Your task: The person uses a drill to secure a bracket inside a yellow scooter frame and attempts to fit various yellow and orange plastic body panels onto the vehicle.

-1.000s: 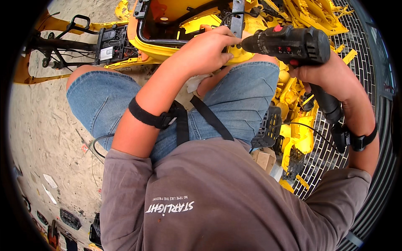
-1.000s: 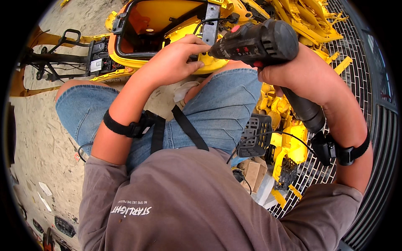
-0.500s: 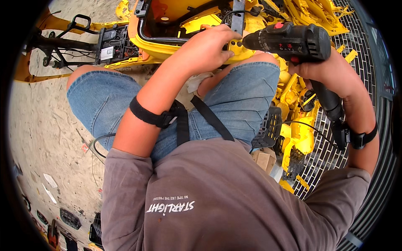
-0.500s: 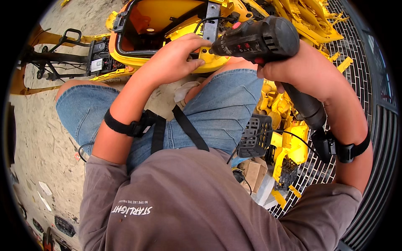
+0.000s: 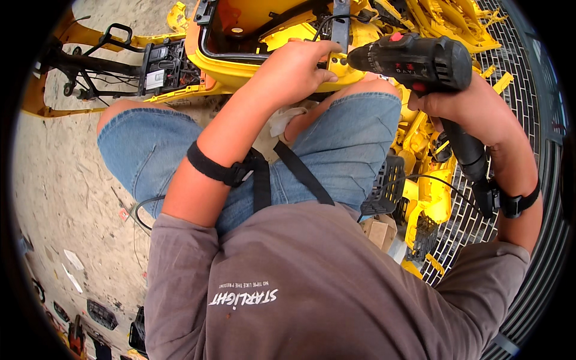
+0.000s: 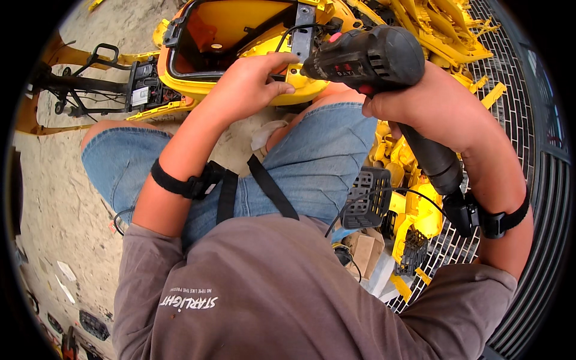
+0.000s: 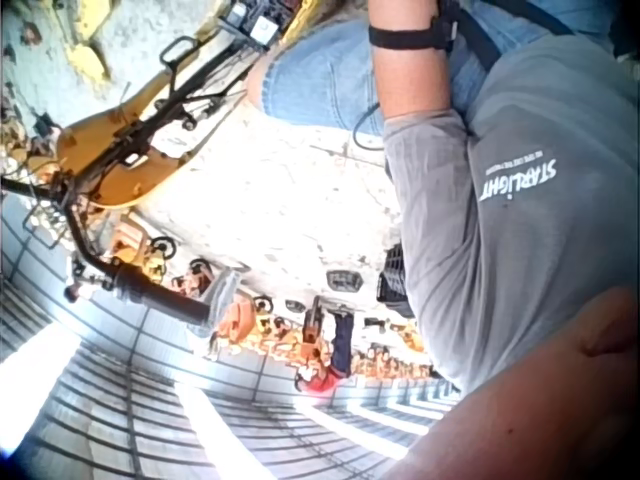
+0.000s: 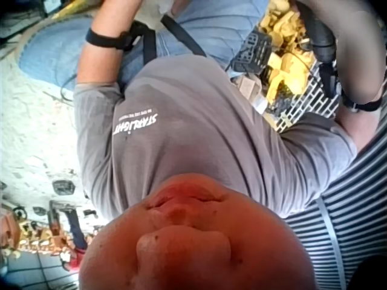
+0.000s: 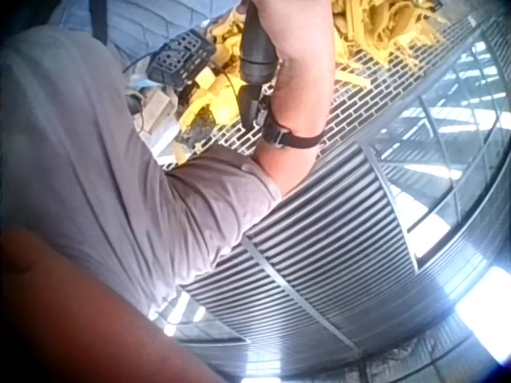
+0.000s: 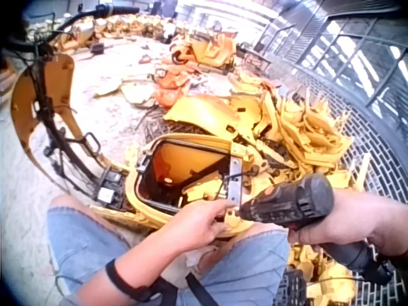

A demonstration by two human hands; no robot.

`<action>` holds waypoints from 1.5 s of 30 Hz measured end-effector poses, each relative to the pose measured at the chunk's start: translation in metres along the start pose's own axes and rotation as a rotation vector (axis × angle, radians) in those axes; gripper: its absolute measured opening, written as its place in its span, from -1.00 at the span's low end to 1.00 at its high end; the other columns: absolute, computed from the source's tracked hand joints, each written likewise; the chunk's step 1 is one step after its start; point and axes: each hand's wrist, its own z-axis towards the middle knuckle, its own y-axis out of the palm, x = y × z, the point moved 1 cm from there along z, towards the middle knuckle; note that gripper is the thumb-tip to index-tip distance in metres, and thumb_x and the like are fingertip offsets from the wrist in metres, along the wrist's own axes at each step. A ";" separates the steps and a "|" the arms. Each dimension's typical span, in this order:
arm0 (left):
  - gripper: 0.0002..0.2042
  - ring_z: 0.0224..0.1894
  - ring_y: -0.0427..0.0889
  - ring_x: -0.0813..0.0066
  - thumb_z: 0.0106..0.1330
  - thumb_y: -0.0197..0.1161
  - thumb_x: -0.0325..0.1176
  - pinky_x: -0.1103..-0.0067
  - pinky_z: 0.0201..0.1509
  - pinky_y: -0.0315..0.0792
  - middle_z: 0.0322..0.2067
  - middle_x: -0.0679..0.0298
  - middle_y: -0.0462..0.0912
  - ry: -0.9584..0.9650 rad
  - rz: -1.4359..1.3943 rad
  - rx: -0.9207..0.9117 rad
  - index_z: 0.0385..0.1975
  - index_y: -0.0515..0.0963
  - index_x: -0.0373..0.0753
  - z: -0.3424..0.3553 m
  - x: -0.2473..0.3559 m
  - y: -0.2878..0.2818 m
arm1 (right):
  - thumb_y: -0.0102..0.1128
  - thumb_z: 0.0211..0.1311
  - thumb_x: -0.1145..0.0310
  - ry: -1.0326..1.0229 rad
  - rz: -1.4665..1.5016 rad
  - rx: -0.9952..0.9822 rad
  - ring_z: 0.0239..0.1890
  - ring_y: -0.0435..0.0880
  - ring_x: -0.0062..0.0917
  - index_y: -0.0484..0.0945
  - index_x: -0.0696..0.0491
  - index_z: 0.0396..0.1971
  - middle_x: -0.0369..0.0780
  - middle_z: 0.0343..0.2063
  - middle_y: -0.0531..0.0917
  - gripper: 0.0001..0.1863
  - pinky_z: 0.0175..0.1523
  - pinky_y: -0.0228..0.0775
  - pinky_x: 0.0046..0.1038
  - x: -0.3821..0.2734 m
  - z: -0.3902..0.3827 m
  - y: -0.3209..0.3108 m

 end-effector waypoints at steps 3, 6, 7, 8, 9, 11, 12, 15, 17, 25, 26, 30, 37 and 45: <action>-0.53 -0.22 0.72 0.10 0.21 0.48 -0.35 0.34 -0.09 0.59 -0.13 0.03 0.73 -0.005 0.016 0.005 0.15 0.59 -0.16 -0.001 0.000 0.000 | 0.45 0.09 0.41 -0.010 0.006 -0.006 -0.51 0.62 -0.62 0.65 0.15 -0.14 -0.30 -0.41 0.67 -0.68 -0.38 0.50 -0.54 -0.006 -0.001 -0.002; -0.54 -0.23 0.71 0.12 0.21 0.48 -0.33 0.34 -0.10 0.58 -0.16 0.06 0.74 0.030 0.054 0.035 0.14 0.59 -0.17 -0.002 -0.001 0.001 | 0.44 0.08 0.42 -0.012 -0.016 -0.014 -0.54 0.61 -0.61 0.64 0.16 -0.15 -0.29 -0.42 0.67 -0.68 -0.39 0.50 -0.53 -0.011 0.000 -0.005; -0.54 -0.22 0.72 0.11 0.20 0.48 -0.33 0.34 -0.10 0.58 -0.17 0.06 0.74 0.035 0.058 0.044 0.13 0.59 -0.17 -0.002 -0.001 0.002 | 0.44 0.08 0.42 -0.022 -0.020 -0.025 -0.54 0.61 -0.60 0.64 0.16 -0.15 -0.29 -0.42 0.67 -0.68 -0.39 0.49 -0.53 -0.009 0.002 -0.007; -0.54 -0.21 0.72 0.11 0.20 0.49 -0.32 0.34 -0.10 0.58 -0.17 0.06 0.74 0.041 0.062 0.053 0.12 0.60 -0.17 -0.002 -0.002 0.003 | 0.43 0.08 0.42 -0.031 -0.024 -0.035 -0.55 0.61 -0.60 0.64 0.16 -0.15 -0.29 -0.43 0.67 -0.69 -0.40 0.49 -0.53 -0.008 0.004 -0.008; -0.54 -0.20 0.72 0.11 0.20 0.49 -0.32 0.34 -0.10 0.58 -0.18 0.07 0.74 0.046 0.066 0.061 0.12 0.60 -0.17 -0.001 -0.002 0.003 | 0.43 0.08 0.43 -0.029 -0.036 -0.024 -0.55 0.61 -0.60 0.64 0.16 -0.15 -0.28 -0.43 0.66 -0.69 -0.40 0.49 -0.52 -0.010 0.003 -0.008; -0.55 -0.18 0.72 0.10 0.19 0.49 -0.31 0.33 -0.09 0.57 -0.19 0.06 0.74 0.044 0.060 0.064 0.10 0.61 -0.17 -0.001 -0.002 0.003 | 0.41 0.08 0.44 -0.021 -0.060 -0.004 -0.56 0.61 -0.59 0.63 0.17 -0.14 -0.28 -0.43 0.66 -0.69 -0.41 0.49 -0.51 -0.015 0.002 -0.007; -0.55 -0.17 0.72 0.09 0.19 0.49 -0.31 0.32 -0.08 0.57 -0.19 0.06 0.74 0.042 0.057 0.066 0.10 0.61 -0.18 -0.001 -0.002 0.003 | 0.41 0.08 0.45 -0.017 -0.054 -0.008 -0.56 0.61 -0.59 0.63 0.17 -0.14 -0.28 -0.42 0.66 -0.68 -0.41 0.49 -0.51 -0.015 0.001 -0.007; -0.56 -0.14 0.71 0.08 0.17 0.50 -0.31 0.32 -0.04 0.56 -0.20 0.04 0.74 0.112 0.170 0.109 0.08 0.62 -0.18 0.000 0.001 0.004 | 0.40 0.09 0.46 -0.005 -0.040 -0.015 -0.56 0.61 -0.59 0.62 0.18 -0.12 -0.28 -0.42 0.66 -0.67 -0.42 0.49 -0.50 -0.013 0.000 -0.005; -0.55 -0.13 0.71 0.07 0.17 0.50 -0.30 0.31 -0.02 0.55 -0.20 0.03 0.74 0.090 0.171 0.103 0.09 0.62 -0.20 0.000 0.000 0.005 | 0.40 0.09 0.47 -0.008 -0.045 -0.019 -0.56 0.61 -0.59 0.62 0.19 -0.11 -0.28 -0.42 0.66 -0.66 -0.42 0.50 -0.49 -0.012 0.001 -0.005; -0.55 -0.18 0.72 0.17 0.21 0.47 -0.36 0.38 -0.04 0.57 -0.17 0.04 0.74 -0.023 0.036 -0.003 0.13 0.60 -0.27 0.000 0.000 -0.001 | 0.42 0.07 0.45 -0.019 -0.003 -0.007 -0.57 0.60 -0.61 0.63 0.18 -0.15 -0.29 -0.42 0.66 -0.68 -0.43 0.47 -0.51 -0.014 0.001 -0.007; -0.55 -0.17 0.72 0.18 0.22 0.45 -0.37 0.39 -0.04 0.58 -0.14 0.04 0.74 -0.042 0.034 -0.020 0.13 0.60 -0.27 0.001 0.002 -0.003 | 0.42 0.07 0.44 -0.020 0.004 -0.004 -0.57 0.60 -0.61 0.64 0.18 -0.16 -0.30 -0.42 0.66 -0.69 -0.44 0.47 -0.51 -0.013 0.001 -0.007; -0.55 -0.09 0.70 0.16 0.25 0.40 -0.41 0.41 0.00 0.59 0.02 0.01 0.67 0.016 0.056 0.004 0.16 0.58 -0.29 0.001 0.000 -0.002 | 0.32 0.06 0.47 -0.055 -0.021 0.026 -0.57 0.57 -0.65 0.65 0.11 -0.07 -0.33 -0.47 0.62 -0.64 -0.45 0.46 -0.53 -0.010 0.001 -0.005; -0.56 0.04 0.67 0.10 0.27 0.36 -0.42 0.35 0.13 0.56 0.10 -0.01 0.63 0.066 0.071 -0.062 0.17 0.56 -0.31 0.002 0.000 -0.001 | 0.33 0.08 0.44 -0.043 -0.026 0.017 -0.54 0.59 -0.63 0.65 0.12 -0.08 -0.33 -0.47 0.64 -0.66 -0.42 0.48 -0.51 -0.006 0.001 -0.007; -0.57 0.06 0.67 0.09 0.26 0.34 -0.41 0.33 0.18 0.53 0.12 0.02 0.62 0.023 0.111 -0.016 0.16 0.57 -0.30 0.002 0.004 0.002 | 0.32 0.05 0.45 -0.049 -0.024 0.020 -0.54 0.59 -0.61 0.64 0.14 -0.08 -0.30 -0.45 0.65 -0.64 -0.41 0.49 -0.50 -0.010 0.002 -0.008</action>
